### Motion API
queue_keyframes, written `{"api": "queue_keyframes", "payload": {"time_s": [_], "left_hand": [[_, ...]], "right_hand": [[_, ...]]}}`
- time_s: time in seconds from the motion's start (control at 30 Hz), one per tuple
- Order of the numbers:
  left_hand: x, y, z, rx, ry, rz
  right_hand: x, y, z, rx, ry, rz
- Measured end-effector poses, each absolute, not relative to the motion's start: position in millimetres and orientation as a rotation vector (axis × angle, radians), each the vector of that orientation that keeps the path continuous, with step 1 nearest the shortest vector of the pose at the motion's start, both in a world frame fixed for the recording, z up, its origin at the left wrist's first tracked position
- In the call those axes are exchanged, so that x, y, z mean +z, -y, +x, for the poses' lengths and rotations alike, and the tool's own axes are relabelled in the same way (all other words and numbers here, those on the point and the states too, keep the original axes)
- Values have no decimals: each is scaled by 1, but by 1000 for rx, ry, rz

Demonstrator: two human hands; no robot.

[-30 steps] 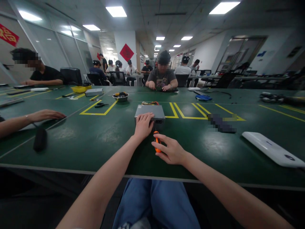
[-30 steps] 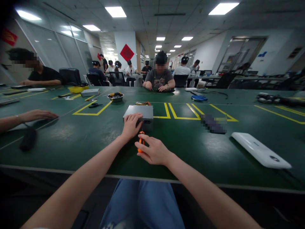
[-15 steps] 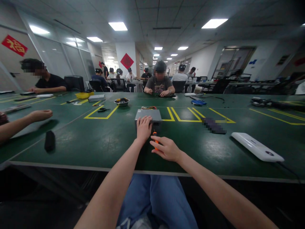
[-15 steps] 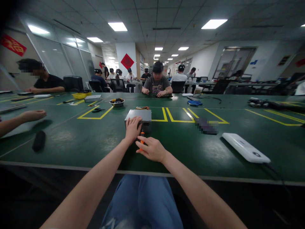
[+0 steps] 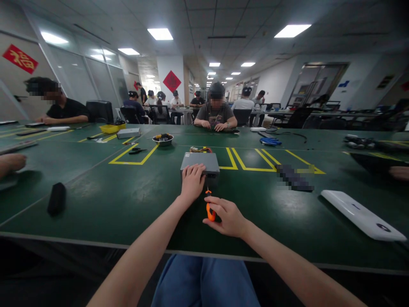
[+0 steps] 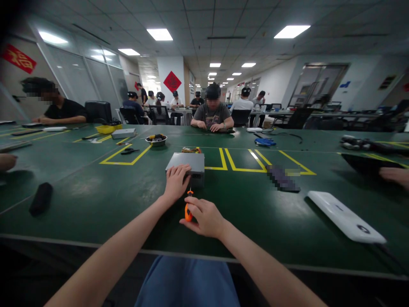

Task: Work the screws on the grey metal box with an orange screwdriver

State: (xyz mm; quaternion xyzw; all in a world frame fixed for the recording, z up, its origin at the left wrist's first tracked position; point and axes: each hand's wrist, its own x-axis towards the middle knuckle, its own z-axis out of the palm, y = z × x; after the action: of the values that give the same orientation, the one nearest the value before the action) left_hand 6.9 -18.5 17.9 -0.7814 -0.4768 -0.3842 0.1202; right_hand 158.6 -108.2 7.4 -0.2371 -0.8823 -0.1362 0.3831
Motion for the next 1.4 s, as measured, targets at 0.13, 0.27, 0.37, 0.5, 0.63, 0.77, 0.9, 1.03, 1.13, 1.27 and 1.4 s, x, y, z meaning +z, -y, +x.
{"api": "queue_keyframes", "payload": {"time_s": [0.13, 0.27, 0.37, 0.5, 0.63, 0.77, 0.9, 1.03, 1.13, 1.27, 1.4], "left_hand": [[21, 15, 5, -1117, 1360, -2331], [21, 10, 6, -1135, 1371, -2339], [21, 8, 6, -1132, 1387, -2344], [24, 7, 6, -1108, 1405, -2352], [27, 8, 6, -1074, 1412, -2370], [28, 9, 5, -1077, 1404, -2367], [26, 9, 5, -1078, 1415, -2373], [24, 10, 4, -1077, 1407, -2367], [23, 10, 3, -1075, 1388, -2375], [21, 12, 2, -1100, 1388, -2352], [21, 13, 2, -1114, 1398, -2344]], "right_hand": [[14, 106, 161, -290, 2272, -588], [21, 104, 162, -245, 2324, -543], [22, 102, 163, -232, 2344, -541], [22, 100, 163, -222, 2325, -532], [24, 99, 164, -137, 2316, -552], [24, 101, 164, -55, 2350, -580], [22, 103, 162, -70, 2370, -573], [19, 103, 160, -81, 2353, -581], [15, 104, 159, -73, 2355, -588], [11, 104, 158, -25, 2344, -580], [12, 106, 158, -3, 2341, -573]]}}
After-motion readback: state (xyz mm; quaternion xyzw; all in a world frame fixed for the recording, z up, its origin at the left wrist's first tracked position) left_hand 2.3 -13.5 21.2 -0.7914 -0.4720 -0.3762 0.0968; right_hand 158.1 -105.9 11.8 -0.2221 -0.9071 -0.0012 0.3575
